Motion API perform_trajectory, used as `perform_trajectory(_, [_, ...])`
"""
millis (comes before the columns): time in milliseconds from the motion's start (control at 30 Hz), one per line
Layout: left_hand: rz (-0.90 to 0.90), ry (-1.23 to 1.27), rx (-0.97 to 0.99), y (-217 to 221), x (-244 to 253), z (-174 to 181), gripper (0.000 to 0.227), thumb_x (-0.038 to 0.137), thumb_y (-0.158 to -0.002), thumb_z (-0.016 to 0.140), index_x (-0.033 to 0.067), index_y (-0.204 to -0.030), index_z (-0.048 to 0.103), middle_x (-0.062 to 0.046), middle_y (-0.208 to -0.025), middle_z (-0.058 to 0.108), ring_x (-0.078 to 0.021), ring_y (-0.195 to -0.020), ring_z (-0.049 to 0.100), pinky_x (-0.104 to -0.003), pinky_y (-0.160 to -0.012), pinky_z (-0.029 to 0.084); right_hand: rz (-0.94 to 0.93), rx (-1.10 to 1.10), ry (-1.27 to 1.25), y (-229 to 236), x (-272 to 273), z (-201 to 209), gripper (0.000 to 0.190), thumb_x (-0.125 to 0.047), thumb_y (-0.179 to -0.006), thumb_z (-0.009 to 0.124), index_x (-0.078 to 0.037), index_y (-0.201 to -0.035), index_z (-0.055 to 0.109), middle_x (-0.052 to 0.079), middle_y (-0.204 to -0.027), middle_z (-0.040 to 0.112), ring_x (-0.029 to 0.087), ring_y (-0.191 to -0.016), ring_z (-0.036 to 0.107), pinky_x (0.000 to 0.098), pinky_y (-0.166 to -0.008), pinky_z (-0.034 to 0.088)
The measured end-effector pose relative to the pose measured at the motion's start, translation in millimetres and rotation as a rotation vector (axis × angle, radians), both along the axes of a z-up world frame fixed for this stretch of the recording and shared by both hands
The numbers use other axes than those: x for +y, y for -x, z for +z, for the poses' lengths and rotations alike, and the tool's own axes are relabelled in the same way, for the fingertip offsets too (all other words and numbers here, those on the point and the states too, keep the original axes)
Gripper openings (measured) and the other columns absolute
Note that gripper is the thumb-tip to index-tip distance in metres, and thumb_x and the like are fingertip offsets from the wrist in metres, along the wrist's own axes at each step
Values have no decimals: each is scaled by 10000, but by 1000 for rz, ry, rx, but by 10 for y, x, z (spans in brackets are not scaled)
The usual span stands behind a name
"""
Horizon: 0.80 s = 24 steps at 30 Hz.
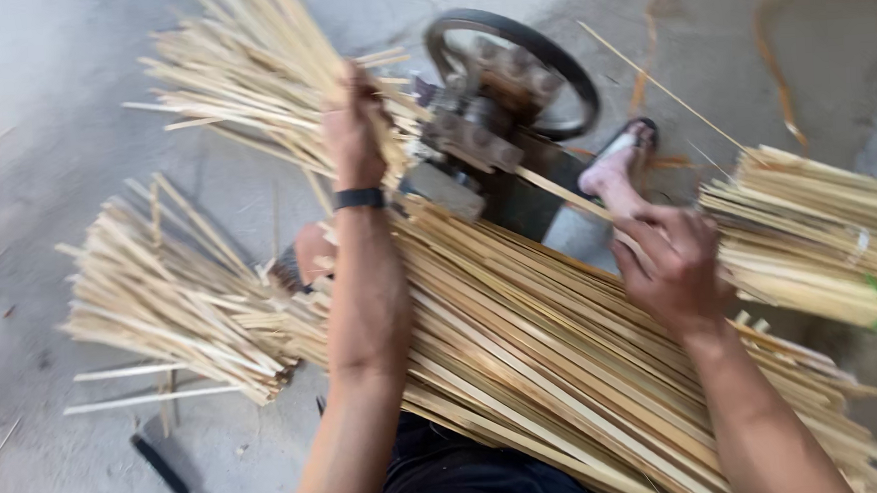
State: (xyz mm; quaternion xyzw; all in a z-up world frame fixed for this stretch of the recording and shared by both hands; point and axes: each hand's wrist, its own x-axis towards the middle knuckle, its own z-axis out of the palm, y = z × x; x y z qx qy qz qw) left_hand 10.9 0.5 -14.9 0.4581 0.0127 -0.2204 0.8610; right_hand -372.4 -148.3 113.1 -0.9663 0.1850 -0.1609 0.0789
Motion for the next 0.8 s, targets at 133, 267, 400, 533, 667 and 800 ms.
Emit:
perform_trajectory(133, [-79,-29,-80,144,-75,47,413,268,-854,853,75,-1101,585,-61,-874,725,-87,-614,573,-239,-481,470,-216,477,-449,164,65,15,359,-254,-884,765,-105,-1209,741,88,-1133,752,253,-969,738,382,-879,560])
perform_trajectory(267, [-136,46,-38,179,-100,146,356,216,-908,797,51,-1109,554,-109,-901,727,-89,-592,549,-242,-469,473,-271,503,-784,328,30,-260,228,-200,-891,726,-67,-1071,772,103,-1067,768,236,-927,735,357,-850,581])
perform_trajectory(400, [-162,80,-19,168,-87,154,254,196,-979,722,33,-1078,555,-113,-948,745,-78,-597,529,-242,-482,479,-322,488,-871,404,34,-318,287,-202,-859,756,-75,-1116,736,93,-982,797,212,-901,750,336,-805,601])
perform_trajectory(533, [-164,86,4,161,-103,131,219,223,-998,680,56,-1089,571,-101,-923,731,-81,-623,569,-233,-484,483,-210,578,-728,398,29,-209,224,-236,-848,816,-71,-998,792,56,-993,798,184,-962,708,312,-879,562])
perform_trajectory(667, [-123,62,-3,113,-82,71,238,275,-1018,667,66,-1073,568,-98,-871,718,-136,-652,639,-275,-514,550,-215,617,-697,448,-21,-256,318,-323,-880,761,-76,-1079,739,71,-1051,747,211,-1009,703,345,-903,570])
perform_trajectory(800, [-68,200,175,59,-66,146,270,292,-1003,647,91,-1131,520,-61,-832,644,-189,-750,680,-407,-664,690,-246,732,-676,492,-88,-337,567,-406,-894,756,-27,-1295,624,162,-1174,687,289,-1097,652,423,-939,505])
